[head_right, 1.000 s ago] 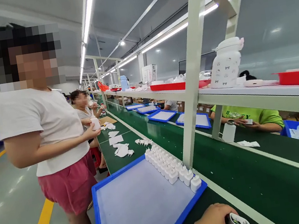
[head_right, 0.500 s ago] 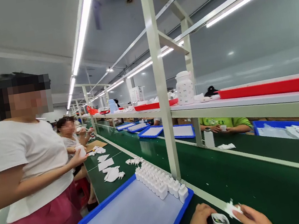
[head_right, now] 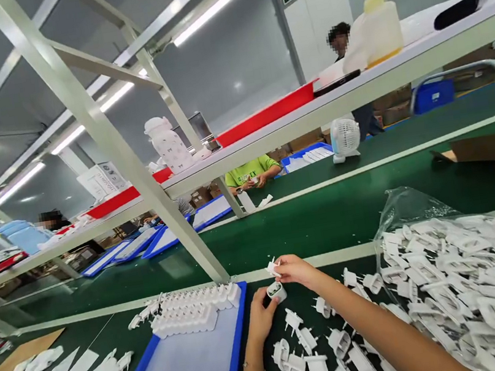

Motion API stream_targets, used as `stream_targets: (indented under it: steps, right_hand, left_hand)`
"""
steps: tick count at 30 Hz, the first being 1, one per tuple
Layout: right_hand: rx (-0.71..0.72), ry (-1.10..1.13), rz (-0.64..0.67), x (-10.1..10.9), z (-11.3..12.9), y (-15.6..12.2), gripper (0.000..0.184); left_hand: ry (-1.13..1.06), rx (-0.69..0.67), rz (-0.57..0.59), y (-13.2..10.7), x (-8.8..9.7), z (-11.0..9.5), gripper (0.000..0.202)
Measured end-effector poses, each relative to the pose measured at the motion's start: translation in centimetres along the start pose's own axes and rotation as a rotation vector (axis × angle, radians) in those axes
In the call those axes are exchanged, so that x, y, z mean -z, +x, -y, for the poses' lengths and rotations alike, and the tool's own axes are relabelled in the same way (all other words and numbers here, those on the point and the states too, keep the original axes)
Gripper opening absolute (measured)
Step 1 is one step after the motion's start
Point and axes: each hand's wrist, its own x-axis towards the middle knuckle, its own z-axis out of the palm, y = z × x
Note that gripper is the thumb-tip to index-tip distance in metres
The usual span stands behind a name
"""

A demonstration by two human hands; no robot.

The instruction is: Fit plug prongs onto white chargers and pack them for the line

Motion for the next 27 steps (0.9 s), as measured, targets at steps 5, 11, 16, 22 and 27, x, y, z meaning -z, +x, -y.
stream_targets:
  steps: [5,11,16,22,27]
  right_hand:
    - [0.161,-0.285,-0.093,-0.4,0.2,0.6,0.011]
    - [0.235,-0.541,-0.061,-0.9,-0.5,0.6,0.006]
    - [0.197,-0.627,-0.130,-1.2,-0.8,0.3,0.018]
    - [0.147,-0.586,-0.009,-1.0,-0.8,0.4,0.014]
    - [0.179,-0.642,0.083,-1.0,-0.8,0.6,0.018]
  left_hand:
    - [0.001,0.025,-0.011,-0.1,-0.1,0.1,0.024]
    - [0.013,0.050,-0.037,-0.2,-0.3,-0.1,0.021]
    - [0.019,0.066,-0.043,-0.3,-0.4,-0.2,0.020]
    - [0.023,0.069,-0.034,-0.4,-0.5,0.1,0.023]
    - [0.030,0.065,-0.026,-0.2,-0.6,0.3,0.022]
